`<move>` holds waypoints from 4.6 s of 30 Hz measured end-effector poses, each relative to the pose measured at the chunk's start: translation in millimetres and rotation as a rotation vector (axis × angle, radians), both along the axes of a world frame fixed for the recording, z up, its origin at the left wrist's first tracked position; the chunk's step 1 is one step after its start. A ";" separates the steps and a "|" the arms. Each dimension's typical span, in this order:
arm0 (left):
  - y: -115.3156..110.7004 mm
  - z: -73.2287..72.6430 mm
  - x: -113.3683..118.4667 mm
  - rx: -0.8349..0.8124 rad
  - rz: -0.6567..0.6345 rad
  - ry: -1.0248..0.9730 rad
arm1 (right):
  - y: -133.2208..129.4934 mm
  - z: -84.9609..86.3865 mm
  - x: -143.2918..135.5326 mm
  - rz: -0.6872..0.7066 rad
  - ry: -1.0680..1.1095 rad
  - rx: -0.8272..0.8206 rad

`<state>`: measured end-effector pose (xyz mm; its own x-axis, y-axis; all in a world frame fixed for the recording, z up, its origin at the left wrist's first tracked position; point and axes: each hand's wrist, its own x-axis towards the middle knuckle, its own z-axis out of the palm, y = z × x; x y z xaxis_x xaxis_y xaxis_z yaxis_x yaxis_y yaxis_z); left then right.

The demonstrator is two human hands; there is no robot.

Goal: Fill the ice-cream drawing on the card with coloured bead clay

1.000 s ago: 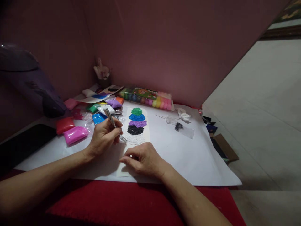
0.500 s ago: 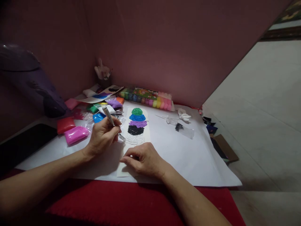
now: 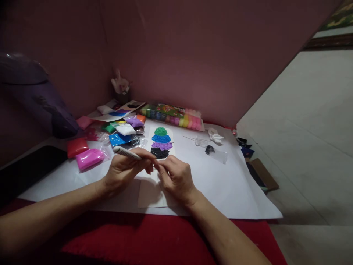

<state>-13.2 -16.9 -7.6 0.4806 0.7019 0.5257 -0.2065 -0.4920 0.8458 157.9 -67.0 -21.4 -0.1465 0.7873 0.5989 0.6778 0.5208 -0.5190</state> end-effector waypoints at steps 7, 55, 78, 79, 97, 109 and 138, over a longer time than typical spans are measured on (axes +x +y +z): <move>4.7 6.0 -1.1 0.259 0.228 0.150 | 1.4 -3.2 -1.0 -0.074 0.028 -0.007; -40.5 0.4 0.7 1.220 -0.105 1.112 | 6.8 -7.7 -9.8 -0.079 0.152 -0.349; -40.7 9.0 1.5 1.140 -0.172 1.152 | 4.3 -4.9 -9.1 -0.086 0.209 -0.304; -40.6 7.9 1.4 1.143 -0.164 1.145 | 4.5 -5.9 -9.1 -0.089 0.234 -0.318; -41.4 2.5 0.6 1.145 -0.112 1.104 | 0.9 -1.2 -11.4 -0.131 0.277 -0.422; -40.8 12.6 1.7 1.099 -0.187 1.151 | 2.6 -3.3 -13.0 -0.108 0.356 -0.449; -41.3 10.6 1.9 1.120 -0.160 1.172 | 1.7 -5.0 -12.8 -0.116 0.312 -0.443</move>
